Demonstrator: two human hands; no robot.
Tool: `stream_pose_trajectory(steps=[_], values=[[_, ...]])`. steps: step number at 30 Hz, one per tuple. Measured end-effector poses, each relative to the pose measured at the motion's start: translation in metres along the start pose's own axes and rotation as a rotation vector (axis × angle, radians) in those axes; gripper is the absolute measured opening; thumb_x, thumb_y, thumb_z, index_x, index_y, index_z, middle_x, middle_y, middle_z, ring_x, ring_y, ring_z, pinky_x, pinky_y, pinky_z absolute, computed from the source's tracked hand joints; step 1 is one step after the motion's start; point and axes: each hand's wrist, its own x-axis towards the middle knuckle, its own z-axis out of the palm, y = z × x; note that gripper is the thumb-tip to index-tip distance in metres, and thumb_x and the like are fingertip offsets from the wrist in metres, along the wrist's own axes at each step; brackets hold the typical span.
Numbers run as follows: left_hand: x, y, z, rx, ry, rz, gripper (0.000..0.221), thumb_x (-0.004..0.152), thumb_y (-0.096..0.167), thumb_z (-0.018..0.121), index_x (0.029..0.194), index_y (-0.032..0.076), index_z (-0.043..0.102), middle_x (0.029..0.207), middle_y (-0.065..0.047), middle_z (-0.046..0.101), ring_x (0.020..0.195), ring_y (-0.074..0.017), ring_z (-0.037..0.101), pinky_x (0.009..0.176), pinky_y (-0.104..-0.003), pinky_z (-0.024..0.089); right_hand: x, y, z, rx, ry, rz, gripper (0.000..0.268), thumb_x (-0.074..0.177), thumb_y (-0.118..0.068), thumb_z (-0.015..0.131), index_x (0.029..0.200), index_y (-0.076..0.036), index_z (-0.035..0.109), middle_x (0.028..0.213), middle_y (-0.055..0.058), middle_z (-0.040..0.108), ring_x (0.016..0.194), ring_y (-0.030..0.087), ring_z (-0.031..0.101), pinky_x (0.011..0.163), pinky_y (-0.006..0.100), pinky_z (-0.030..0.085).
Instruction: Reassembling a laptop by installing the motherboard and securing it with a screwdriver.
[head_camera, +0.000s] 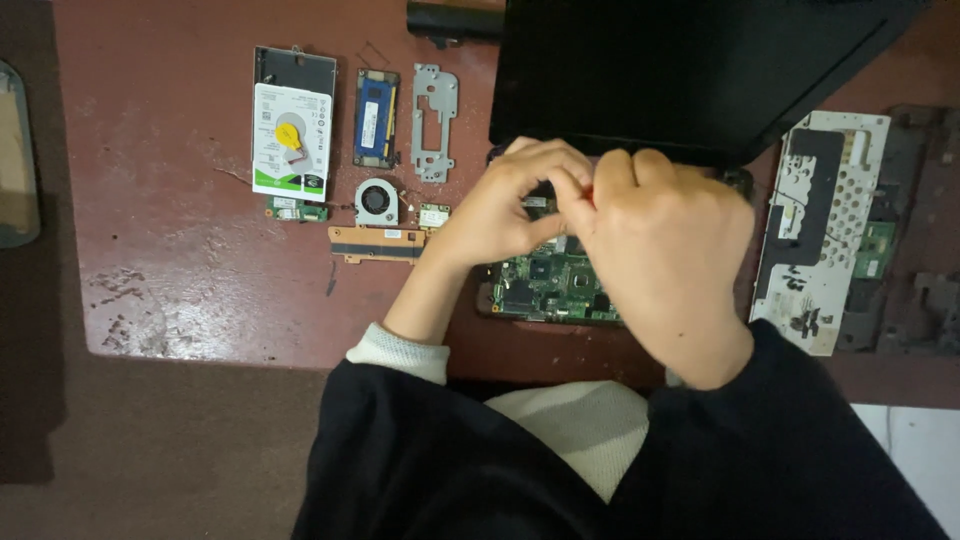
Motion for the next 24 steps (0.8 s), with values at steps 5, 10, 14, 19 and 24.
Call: stream_pose_trajectory(steps=[5, 10, 14, 19, 24], values=[[-0.002, -0.005, 0.001, -0.074, -0.034, 0.024, 0.011, 0.094, 0.028, 0.076, 0.101, 0.022, 0.071, 0.103, 0.009, 0.071, 0.103, -0.0131, 0.067, 0.103, -0.035, 0.034, 0.017, 0.003, -0.025, 0.128, -0.218, -0.045, 0.057, 0.106, -0.07, 0.069, 0.106, -0.016, 0.051, 0.087, 0.003, 0.055, 0.067, 0.015, 0.058, 0.057, 0.029, 0.049], [-0.006, -0.012, -0.005, -0.063, -0.114, 0.047, 0.011, 0.102, 0.009, 0.06, 0.108, 0.013, 0.069, 0.115, -0.001, 0.073, 0.106, -0.0202, 0.067, 0.111, -0.042, 0.038, 0.018, 0.029, -0.037, 0.927, -0.315, -0.337, 0.053, 0.094, -0.001, 0.06, 0.146, -0.001, 0.053, 0.145, 0.018, 0.058, 0.131, 0.036, 0.055, 0.11, 0.051, 0.046], [-0.004, -0.001, -0.007, -0.129, -0.196, 0.054, 0.037, 0.109, 0.02, 0.056, 0.144, 0.009, 0.05, 0.142, -0.01, 0.061, 0.135, -0.0294, 0.058, 0.121, -0.046, 0.039, 0.013, 0.026, -0.035, 0.884, -0.219, -0.228, 0.023, 0.095, 0.008, 0.061, 0.116, -0.001, 0.069, 0.119, 0.014, 0.068, 0.105, 0.032, 0.066, 0.087, 0.042, 0.055], [0.002, 0.014, -0.012, -0.119, -0.065, 0.058, 0.042, 0.1, 0.047, 0.062, 0.12, 0.011, 0.053, 0.125, -0.008, 0.057, 0.122, -0.0247, 0.058, 0.11, -0.041, 0.049, 0.006, 0.009, -0.025, 0.522, -0.17, -0.161, 0.025, 0.104, -0.024, 0.074, 0.116, -0.002, 0.071, 0.091, 0.006, 0.066, 0.075, 0.017, 0.062, 0.061, 0.029, 0.052], [-0.001, 0.009, -0.007, 0.018, 0.02, 0.025, 0.017, 0.095, 0.015, 0.071, 0.11, 0.01, 0.065, 0.11, -0.002, 0.067, 0.107, -0.0216, 0.065, 0.104, -0.041, 0.041, 0.0, -0.015, 0.003, 0.047, 0.011, -0.018, 0.07, 0.12, -0.06, 0.076, 0.069, -0.022, 0.046, 0.054, -0.011, 0.04, 0.043, 0.003, 0.037, 0.041, 0.023, 0.03]])
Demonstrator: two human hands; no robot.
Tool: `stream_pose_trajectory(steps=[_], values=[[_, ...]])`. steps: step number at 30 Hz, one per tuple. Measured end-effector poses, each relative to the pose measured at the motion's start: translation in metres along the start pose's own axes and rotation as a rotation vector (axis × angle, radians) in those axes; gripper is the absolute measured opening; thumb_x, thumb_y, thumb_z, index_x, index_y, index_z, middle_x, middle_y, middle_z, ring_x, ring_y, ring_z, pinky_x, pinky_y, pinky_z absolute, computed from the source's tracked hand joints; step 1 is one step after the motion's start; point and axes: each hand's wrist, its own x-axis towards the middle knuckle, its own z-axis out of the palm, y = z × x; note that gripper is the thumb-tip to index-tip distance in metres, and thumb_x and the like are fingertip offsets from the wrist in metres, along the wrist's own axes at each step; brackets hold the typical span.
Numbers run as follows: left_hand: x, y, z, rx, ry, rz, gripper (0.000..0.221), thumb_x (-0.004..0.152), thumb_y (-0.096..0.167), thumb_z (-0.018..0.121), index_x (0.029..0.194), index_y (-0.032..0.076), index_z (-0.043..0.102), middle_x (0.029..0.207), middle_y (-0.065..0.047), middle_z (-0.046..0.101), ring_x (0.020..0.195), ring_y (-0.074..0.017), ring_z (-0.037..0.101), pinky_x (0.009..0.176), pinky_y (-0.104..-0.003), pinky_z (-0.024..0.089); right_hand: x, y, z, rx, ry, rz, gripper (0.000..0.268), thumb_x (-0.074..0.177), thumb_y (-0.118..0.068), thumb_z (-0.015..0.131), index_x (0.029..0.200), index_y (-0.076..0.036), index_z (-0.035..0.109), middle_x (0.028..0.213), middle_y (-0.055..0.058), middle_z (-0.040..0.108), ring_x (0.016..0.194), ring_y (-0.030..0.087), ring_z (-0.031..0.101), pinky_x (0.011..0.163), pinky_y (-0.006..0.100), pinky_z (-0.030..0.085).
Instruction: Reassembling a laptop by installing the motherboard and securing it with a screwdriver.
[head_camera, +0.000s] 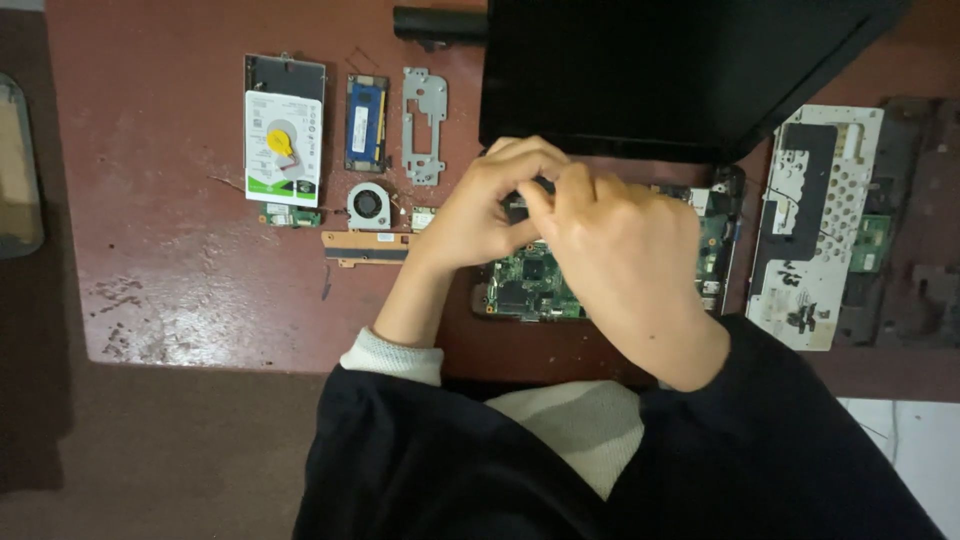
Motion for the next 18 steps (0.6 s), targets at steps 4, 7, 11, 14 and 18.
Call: stream_pose_trajectory(steps=[4, 7, 11, 14, 18], values=[[-0.001, -0.004, -0.004, -0.01, -0.03, 0.015, 0.021, 0.082, -0.004, 0.054, 0.096, 0.009, 0.063, 0.098, -0.001, 0.066, 0.094, -0.0196, 0.063, 0.1, -0.038, 0.038, 0.012, 0.01, -0.014, -0.019, -0.105, -0.019, 0.077, 0.106, -0.092, 0.063, 0.072, -0.023, 0.049, 0.057, -0.013, 0.046, 0.044, 0.003, 0.043, 0.041, 0.025, 0.031], [-0.003, -0.011, -0.006, -0.061, -0.001, -0.001, 0.018, 0.097, 0.032, 0.072, 0.107, 0.017, 0.072, 0.091, 0.003, 0.067, 0.084, -0.0153, 0.056, 0.102, -0.037, 0.04, 0.026, 0.035, -0.034, 0.679, -0.401, -0.196, 0.05, 0.093, -0.026, 0.07, 0.133, 0.0, 0.055, 0.134, 0.022, 0.056, 0.106, 0.035, 0.064, 0.095, 0.046, 0.056], [-0.004, -0.013, -0.011, -0.066, -0.089, 0.05, 0.02, 0.103, 0.033, 0.065, 0.116, 0.02, 0.071, 0.109, 0.003, 0.074, 0.098, -0.016, 0.068, 0.107, -0.038, 0.04, 0.028, 0.048, -0.044, 0.948, -0.328, -0.293, 0.022, 0.094, 0.007, 0.059, 0.113, -0.004, 0.065, 0.128, 0.017, 0.066, 0.107, 0.03, 0.069, 0.086, 0.038, 0.06], [-0.001, -0.009, -0.015, -0.071, -0.144, 0.073, 0.027, 0.105, 0.037, 0.055, 0.111, 0.017, 0.072, 0.106, 0.002, 0.074, 0.1, -0.0189, 0.069, 0.106, -0.041, 0.041, 0.025, 0.041, -0.041, 0.877, -0.267, -0.232, 0.014, 0.098, 0.003, 0.063, 0.11, -0.002, 0.067, 0.108, 0.014, 0.073, 0.096, 0.027, 0.07, 0.083, 0.037, 0.057], [0.004, 0.004, -0.018, -0.155, -0.18, 0.073, 0.03, 0.112, 0.027, 0.045, 0.111, 0.008, 0.068, 0.104, -0.003, 0.069, 0.102, -0.025, 0.068, 0.104, -0.045, 0.047, 0.017, 0.027, -0.032, 0.65, -0.217, -0.118, 0.015, 0.11, -0.01, 0.065, 0.097, -0.008, 0.058, 0.08, 0.004, 0.056, 0.069, 0.017, 0.055, 0.057, 0.031, 0.045]])
